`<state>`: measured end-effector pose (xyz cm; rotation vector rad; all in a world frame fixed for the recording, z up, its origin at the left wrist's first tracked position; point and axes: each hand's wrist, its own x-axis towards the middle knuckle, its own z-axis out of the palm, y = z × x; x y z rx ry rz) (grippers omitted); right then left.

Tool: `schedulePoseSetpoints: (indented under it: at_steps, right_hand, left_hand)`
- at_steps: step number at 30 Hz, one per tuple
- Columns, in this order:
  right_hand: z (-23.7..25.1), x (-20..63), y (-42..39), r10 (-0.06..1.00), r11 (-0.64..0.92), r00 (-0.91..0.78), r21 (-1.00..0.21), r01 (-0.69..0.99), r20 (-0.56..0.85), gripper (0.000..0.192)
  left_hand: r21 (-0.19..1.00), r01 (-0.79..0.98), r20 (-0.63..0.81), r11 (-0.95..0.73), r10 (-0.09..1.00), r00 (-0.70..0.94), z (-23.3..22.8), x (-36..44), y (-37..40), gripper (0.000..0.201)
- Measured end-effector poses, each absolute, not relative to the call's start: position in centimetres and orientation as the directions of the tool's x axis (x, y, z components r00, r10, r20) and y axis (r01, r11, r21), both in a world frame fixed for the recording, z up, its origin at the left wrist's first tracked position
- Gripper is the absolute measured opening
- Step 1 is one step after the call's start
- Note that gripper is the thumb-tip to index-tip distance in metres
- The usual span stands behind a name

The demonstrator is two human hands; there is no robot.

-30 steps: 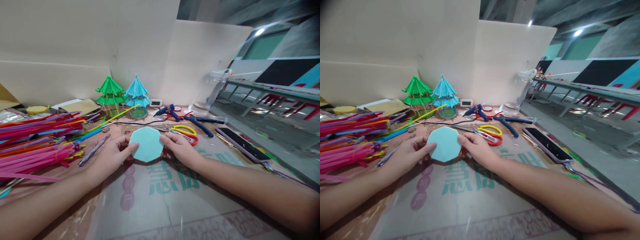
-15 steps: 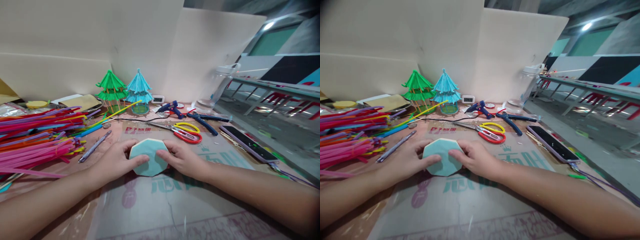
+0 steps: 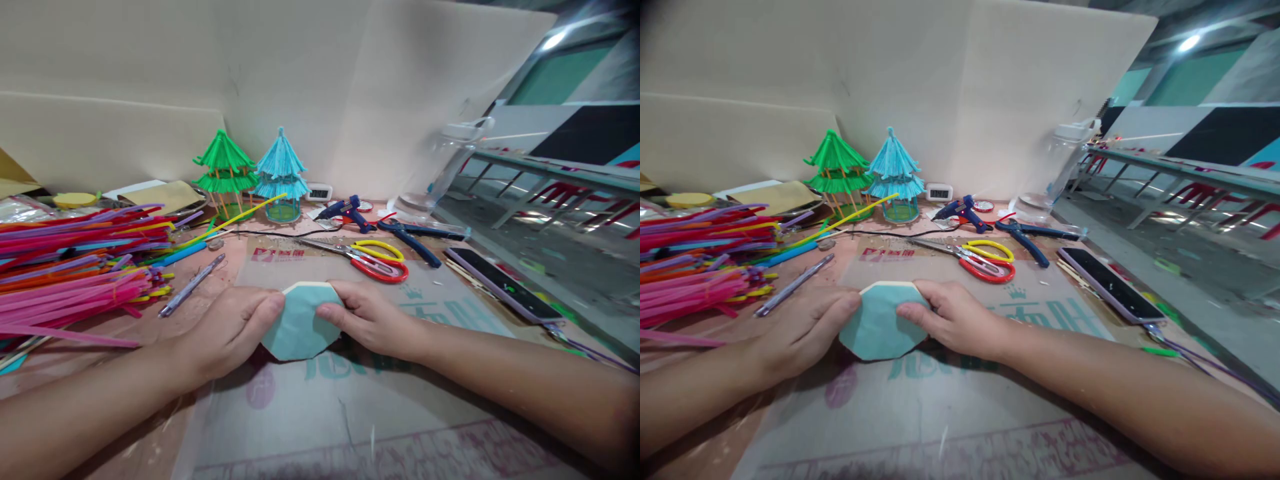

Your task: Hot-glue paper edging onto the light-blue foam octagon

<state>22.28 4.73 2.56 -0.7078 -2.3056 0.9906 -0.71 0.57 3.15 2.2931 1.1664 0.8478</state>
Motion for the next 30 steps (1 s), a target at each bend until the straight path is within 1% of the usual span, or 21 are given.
schedulePoseSetpoints:
  at_steps: [3, 6, 8, 12, 16, 25, 30]
  right_hand:
    - [2.4, 22.3, 5.0, 0.667, 0.545, -0.707, -0.802, 0.245, 0.237, 0.03]
    - [2.1, 22.3, 5.3, 0.704, 0.516, -0.665, -0.822, 0.239, 0.249, 0.032]
    - [2.0, 22.3, 5.5, 0.713, 0.527, -0.65, -0.813, 0.247, 0.264, 0.032]
    - [2.0, 22.3, 5.4, 0.704, 0.573, -0.652, -0.767, 0.287, 0.282, 0.031]
    - [2.0, 22.2, 5.3, 0.691, 0.591, -0.663, -0.753, 0.289, 0.288, 0.031]
    - [2.0, 22.1, 5.3, 0.686, 0.566, -0.684, -0.773, 0.287, 0.249, 0.033]
    - [2.0, 22.1, 5.2, 0.678, 0.57, -0.694, -0.77, 0.286, 0.244, 0.032]
  left_hand:
    - [0.675, 0.544, 0.289, -0.498, 0.857, 0.426, 2.9, -0.7, 0.8, 0.04]
    - [0.738, 0.529, 0.207, -0.419, 0.887, 0.413, 2.7, -0.5, 1.2, 0.029]
    - [0.762, 0.522, 0.173, -0.383, 0.897, 0.406, 2.5, -0.3, 1.5, 0.023]
    - [0.78, 0.497, 0.16, -0.379, 0.89, 0.427, 2.0, -0.3, 1.7, 0.018]
    - [0.773, 0.498, 0.16, -0.393, 0.88, 0.447, 1.8, -0.5, 1.7, 0.019]
    - [0.775, 0.511, 0.139, -0.371, 0.89, 0.435, 1.9, -0.5, 1.8, 0.03]
    - [0.8, 0.484, 0.142, -0.354, 0.896, 0.421, 1.9, -0.5, 1.7, 0.037]
